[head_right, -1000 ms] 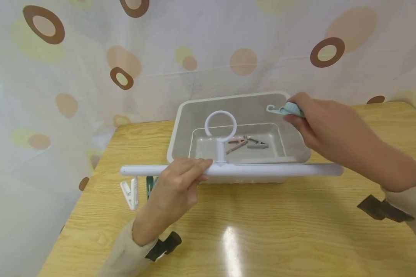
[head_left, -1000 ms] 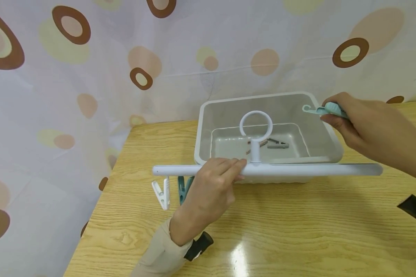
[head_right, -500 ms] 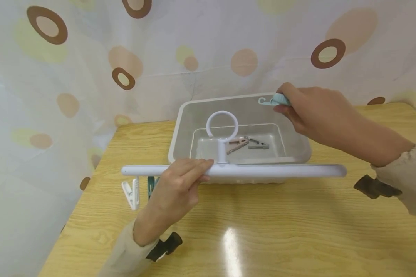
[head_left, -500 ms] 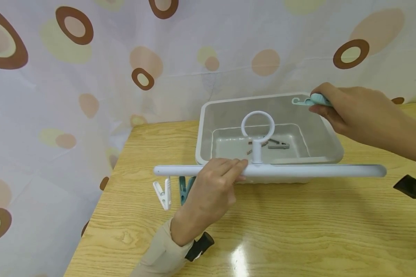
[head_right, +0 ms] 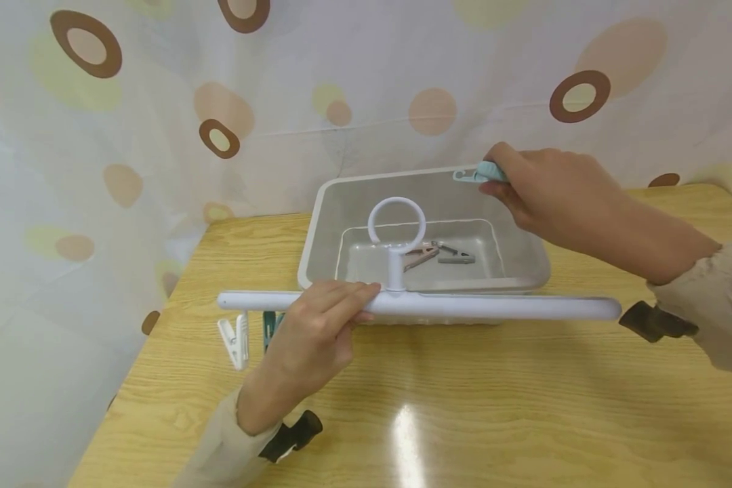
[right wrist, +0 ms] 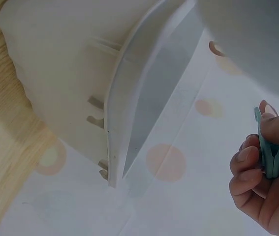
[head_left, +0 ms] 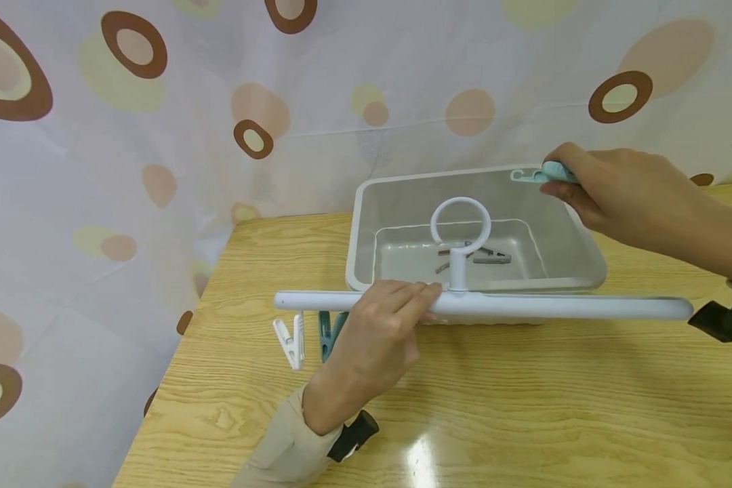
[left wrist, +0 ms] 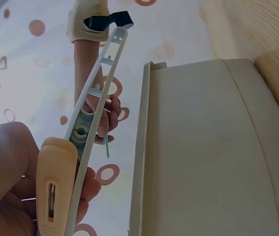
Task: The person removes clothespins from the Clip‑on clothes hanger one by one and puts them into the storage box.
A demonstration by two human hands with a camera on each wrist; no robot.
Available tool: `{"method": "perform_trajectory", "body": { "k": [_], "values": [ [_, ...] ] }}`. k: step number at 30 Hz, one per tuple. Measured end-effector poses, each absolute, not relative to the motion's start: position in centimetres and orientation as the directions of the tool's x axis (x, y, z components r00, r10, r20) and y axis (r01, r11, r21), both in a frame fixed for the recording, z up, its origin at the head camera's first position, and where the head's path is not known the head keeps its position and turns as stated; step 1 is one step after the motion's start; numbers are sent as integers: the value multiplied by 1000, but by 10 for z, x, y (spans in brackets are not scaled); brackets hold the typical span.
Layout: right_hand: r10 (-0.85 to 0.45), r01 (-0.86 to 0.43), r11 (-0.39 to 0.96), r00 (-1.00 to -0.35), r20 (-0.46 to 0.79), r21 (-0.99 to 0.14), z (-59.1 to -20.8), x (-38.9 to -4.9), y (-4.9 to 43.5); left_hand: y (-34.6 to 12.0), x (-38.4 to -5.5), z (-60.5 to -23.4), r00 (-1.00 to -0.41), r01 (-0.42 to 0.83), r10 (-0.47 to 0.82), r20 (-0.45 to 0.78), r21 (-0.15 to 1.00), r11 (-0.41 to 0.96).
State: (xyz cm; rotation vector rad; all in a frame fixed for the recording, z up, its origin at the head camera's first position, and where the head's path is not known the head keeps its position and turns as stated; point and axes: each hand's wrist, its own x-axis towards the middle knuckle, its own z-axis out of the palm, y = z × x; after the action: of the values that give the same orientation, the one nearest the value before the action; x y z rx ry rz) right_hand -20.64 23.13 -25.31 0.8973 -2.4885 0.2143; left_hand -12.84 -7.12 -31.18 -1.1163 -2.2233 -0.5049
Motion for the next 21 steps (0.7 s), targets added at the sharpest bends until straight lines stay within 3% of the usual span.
{"method": "perform_trajectory", "body": {
  "k": [21],
  "values": [
    [-555,-623,782,-684,473,17,-257,-209,229,-71,-127,-311,-479,814,593,647,75,576]
  ]
}}
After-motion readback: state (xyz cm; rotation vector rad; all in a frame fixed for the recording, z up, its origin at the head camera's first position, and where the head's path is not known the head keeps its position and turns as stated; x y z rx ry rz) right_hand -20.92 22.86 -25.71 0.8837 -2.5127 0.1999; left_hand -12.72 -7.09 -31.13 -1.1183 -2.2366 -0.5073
